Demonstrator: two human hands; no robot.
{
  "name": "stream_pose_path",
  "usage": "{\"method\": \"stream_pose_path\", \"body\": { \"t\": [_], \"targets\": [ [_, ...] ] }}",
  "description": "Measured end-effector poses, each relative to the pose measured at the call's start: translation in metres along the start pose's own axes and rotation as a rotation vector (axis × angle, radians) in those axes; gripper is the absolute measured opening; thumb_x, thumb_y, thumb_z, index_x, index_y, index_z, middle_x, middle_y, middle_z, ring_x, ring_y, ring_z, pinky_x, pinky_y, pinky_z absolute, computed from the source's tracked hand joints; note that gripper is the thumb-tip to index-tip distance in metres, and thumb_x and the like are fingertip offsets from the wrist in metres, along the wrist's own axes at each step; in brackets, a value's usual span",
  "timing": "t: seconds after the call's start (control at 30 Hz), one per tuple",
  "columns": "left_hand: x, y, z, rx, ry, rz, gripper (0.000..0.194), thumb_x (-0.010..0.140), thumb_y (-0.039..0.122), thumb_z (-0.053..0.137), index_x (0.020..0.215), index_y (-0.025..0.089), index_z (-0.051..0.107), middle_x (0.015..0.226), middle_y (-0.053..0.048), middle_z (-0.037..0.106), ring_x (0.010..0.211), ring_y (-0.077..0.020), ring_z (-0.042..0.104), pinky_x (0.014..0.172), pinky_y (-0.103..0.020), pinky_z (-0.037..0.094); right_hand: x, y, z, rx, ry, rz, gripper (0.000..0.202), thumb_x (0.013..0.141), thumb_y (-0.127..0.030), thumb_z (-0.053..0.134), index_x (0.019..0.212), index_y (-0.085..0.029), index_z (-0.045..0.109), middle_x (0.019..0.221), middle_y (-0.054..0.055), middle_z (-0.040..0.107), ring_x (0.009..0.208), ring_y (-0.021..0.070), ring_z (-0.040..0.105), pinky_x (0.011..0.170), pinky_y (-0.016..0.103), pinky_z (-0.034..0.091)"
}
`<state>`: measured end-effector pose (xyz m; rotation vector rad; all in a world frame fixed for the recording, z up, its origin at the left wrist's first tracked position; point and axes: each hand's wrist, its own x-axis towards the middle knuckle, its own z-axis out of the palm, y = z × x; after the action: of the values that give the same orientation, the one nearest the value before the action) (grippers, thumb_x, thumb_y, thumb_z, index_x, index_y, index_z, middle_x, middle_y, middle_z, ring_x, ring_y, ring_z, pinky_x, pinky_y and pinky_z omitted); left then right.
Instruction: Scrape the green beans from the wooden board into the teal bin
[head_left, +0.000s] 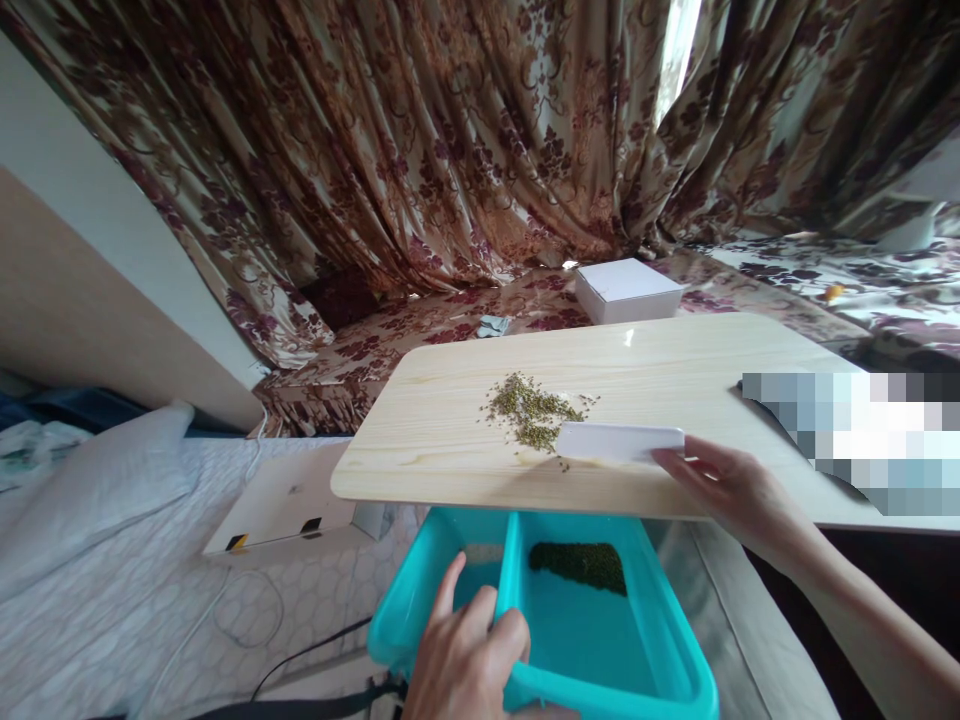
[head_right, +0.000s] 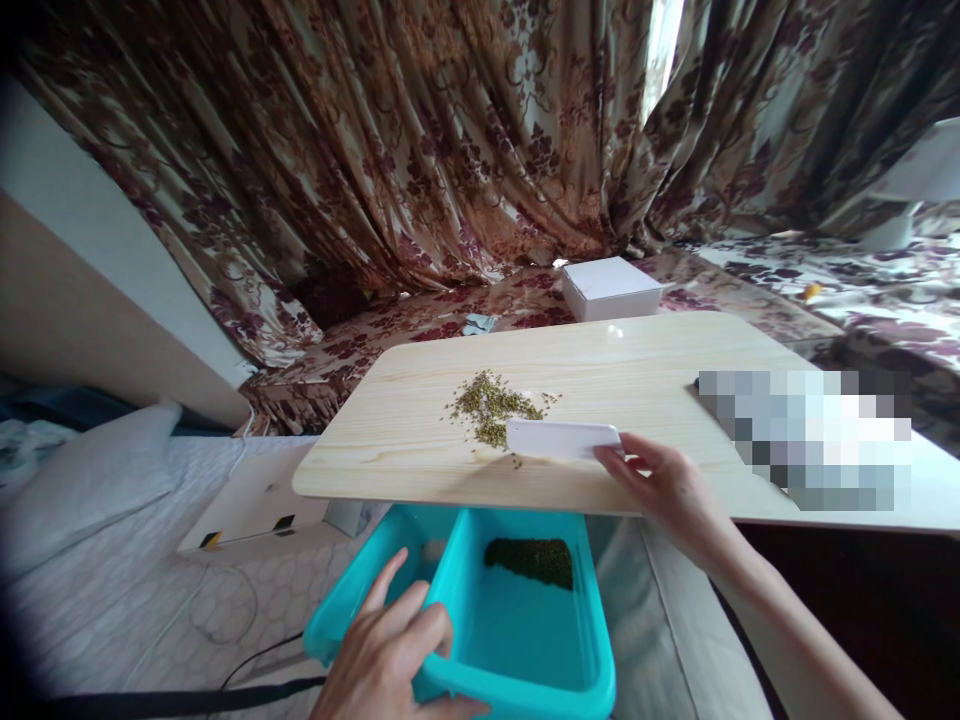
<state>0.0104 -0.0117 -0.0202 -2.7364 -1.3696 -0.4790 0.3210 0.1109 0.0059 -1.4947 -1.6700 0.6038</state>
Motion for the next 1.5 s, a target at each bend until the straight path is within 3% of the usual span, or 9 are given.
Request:
{"method": "stream_pose_path", "body": {
  "t": [0.2, 0.4, 0.57, 0.93, 1.2, 1.43, 1.5],
  "targets": [
    [0.001, 0.002, -0.003, -0.015, -0.004, -0.016, 0.044, 0.082, 0.064, 0.064, 0.073, 0.023, 0.048, 0.065, 0.007, 0.046, 0.056, -0.0146, 0.06, 0.1, -0.064, 0.047, -0.005, -0.011, -0.005, 0.064, -0.02, 0.005, 0.037, 0.076, -0.058, 0.06, 0.078, -0.023, 0.073, 0.07, 0.004, 0.076, 0.063, 0.0229, 0.072, 0.051, 0.027, 0.052],
    [0.001, 0.003, -0.004, -0.038, 0.0, -0.031, 0.048, 0.084, 0.068, 0.058, 0.074, 0.023, 0.048, 0.065, 0.007, 0.046, 0.056, -0.0144, 0.06, 0.101, -0.066, 0.045, -0.007, -0.004, -0.003, 0.026, -0.04, -0.021, 0.043, 0.077, -0.062, 0.057, 0.08, -0.023, 0.075, 0.067, 0.003, 0.075, 0.06, 0.0221, 0.07, 0.05, 0.028, 0.051],
    [0.0, 0.004, -0.004, -0.044, -0.002, -0.047, 0.046, 0.081, 0.066, 0.064, 0.074, 0.023, 0.049, 0.066, 0.007, 0.046, 0.057, -0.0147, 0.061, 0.102, -0.066, 0.043, -0.006, 0.003, -0.004, 0.03, -0.057, -0.026, 0.043, 0.078, -0.061, 0.058, 0.089, -0.023, 0.076, 0.074, 0.004, 0.076, 0.065, 0.0231, 0.071, 0.053, 0.028, 0.053],
    [0.0, 0.004, -0.007, -0.026, 0.012, -0.057, 0.045, 0.077, 0.063, 0.069, 0.074, 0.023, 0.049, 0.065, 0.007, 0.049, 0.06, -0.0154, 0.062, 0.101, -0.064, 0.046, -0.015, 0.001, -0.008, 0.082, -0.072, -0.014, 0.045, 0.078, -0.061, 0.061, 0.085, -0.02, 0.078, 0.076, 0.007, 0.077, 0.066, 0.0255, 0.071, 0.054, 0.027, 0.052],
    [-0.002, 0.003, -0.007, -0.053, 0.022, -0.075, 0.043, 0.073, 0.058, 0.076, 0.074, 0.023, 0.05, 0.066, 0.008, 0.049, 0.061, -0.0156, 0.061, 0.102, -0.064, 0.045, -0.012, 0.006, 0.001, 0.094, -0.088, -0.029, 0.049, 0.078, -0.065, 0.058, 0.091, -0.022, 0.078, 0.071, 0.004, 0.076, 0.063, 0.0238, 0.071, 0.05, 0.028, 0.053],
    [-0.004, 0.003, -0.007, -0.081, -0.001, -0.113, 0.043, 0.072, 0.055, 0.078, 0.075, 0.023, 0.05, 0.068, 0.007, 0.049, 0.064, -0.0167, 0.063, 0.104, -0.066, 0.041, -0.024, -0.014, 0.002, 0.123, -0.223, -0.038, 0.042, 0.08, -0.06, 0.06, 0.081, -0.022, 0.076, 0.071, 0.004, 0.076, 0.067, 0.0242, 0.071, 0.057, 0.029, 0.057],
    [-0.005, 0.003, -0.008, -0.087, -0.01, -0.139, 0.041, 0.072, 0.052, 0.079, 0.075, 0.024, 0.05, 0.068, 0.007, 0.049, 0.064, -0.0167, 0.063, 0.104, -0.067, 0.041, -0.021, -0.021, 0.006, 0.127, -0.205, -0.051, 0.044, 0.078, -0.062, 0.06, 0.08, -0.022, 0.076, 0.071, 0.005, 0.076, 0.067, 0.0244, 0.071, 0.056, 0.029, 0.057]
  ]
}}
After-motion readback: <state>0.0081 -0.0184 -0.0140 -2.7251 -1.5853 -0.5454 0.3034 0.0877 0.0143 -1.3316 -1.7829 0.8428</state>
